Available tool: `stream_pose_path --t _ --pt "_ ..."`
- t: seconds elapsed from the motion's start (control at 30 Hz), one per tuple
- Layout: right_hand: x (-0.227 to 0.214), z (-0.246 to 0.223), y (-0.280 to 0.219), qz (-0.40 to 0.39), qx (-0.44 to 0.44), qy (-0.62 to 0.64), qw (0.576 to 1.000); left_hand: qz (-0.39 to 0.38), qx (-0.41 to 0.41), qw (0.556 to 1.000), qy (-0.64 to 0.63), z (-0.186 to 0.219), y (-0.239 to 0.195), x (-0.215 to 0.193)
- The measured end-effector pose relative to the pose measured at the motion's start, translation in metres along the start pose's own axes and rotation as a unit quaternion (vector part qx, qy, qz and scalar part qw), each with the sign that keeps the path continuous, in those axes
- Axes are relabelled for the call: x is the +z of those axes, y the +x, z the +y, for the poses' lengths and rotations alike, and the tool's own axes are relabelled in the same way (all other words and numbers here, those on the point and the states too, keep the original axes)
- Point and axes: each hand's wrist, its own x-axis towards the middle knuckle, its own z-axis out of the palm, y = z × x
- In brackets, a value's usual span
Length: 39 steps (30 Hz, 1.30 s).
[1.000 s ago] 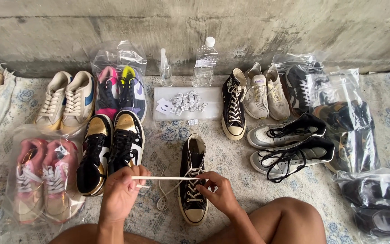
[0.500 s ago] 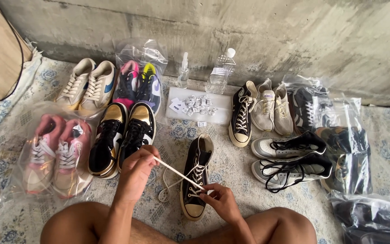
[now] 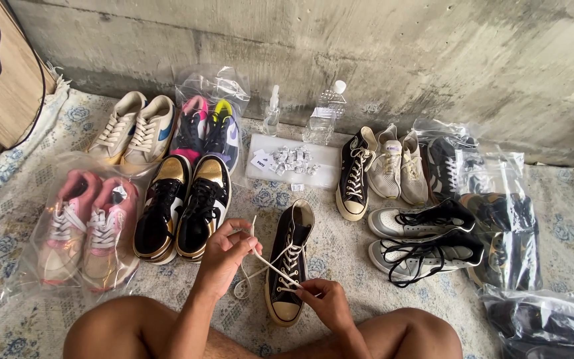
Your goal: The person sits on a rug and laces a black high-top sneaker with white laces. They thread the laces through the eyelets, pull them tight, and tie a knot at the top.
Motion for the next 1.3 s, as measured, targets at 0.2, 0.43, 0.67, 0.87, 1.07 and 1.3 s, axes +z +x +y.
stream_pose_path --t 0.2,0.43,0.67,0.87,1.07,1.3 --pt "0.001 0.010 0.004 -0.010 0.007 -0.025 1.000 0.062 -0.002 0.998 -0.026 0.001 0.002 0.001" --pt "-0.004 -0.004 0.002 -0.027 0.024 0.025 0.999 0.097 0.054 0.993 -0.050 -0.004 0.003 -0.010" --pt "-0.005 -0.009 0.000 -0.049 0.046 0.004 0.998 0.112 0.071 0.990 -0.047 -0.004 0.004 -0.007" --pt "-0.005 -0.017 -0.002 -0.035 0.029 -0.019 0.999 0.130 0.071 0.988 -0.046 -0.003 0.004 -0.008" --pt "-0.012 -0.012 0.001 -0.026 0.023 -0.086 0.996 0.079 0.054 0.995 0.010 -0.009 0.005 -0.012" --pt "-0.030 0.026 0.017 -0.007 0.048 -0.151 0.987 -0.008 -0.101 0.970 0.223 -0.019 0.003 0.024"
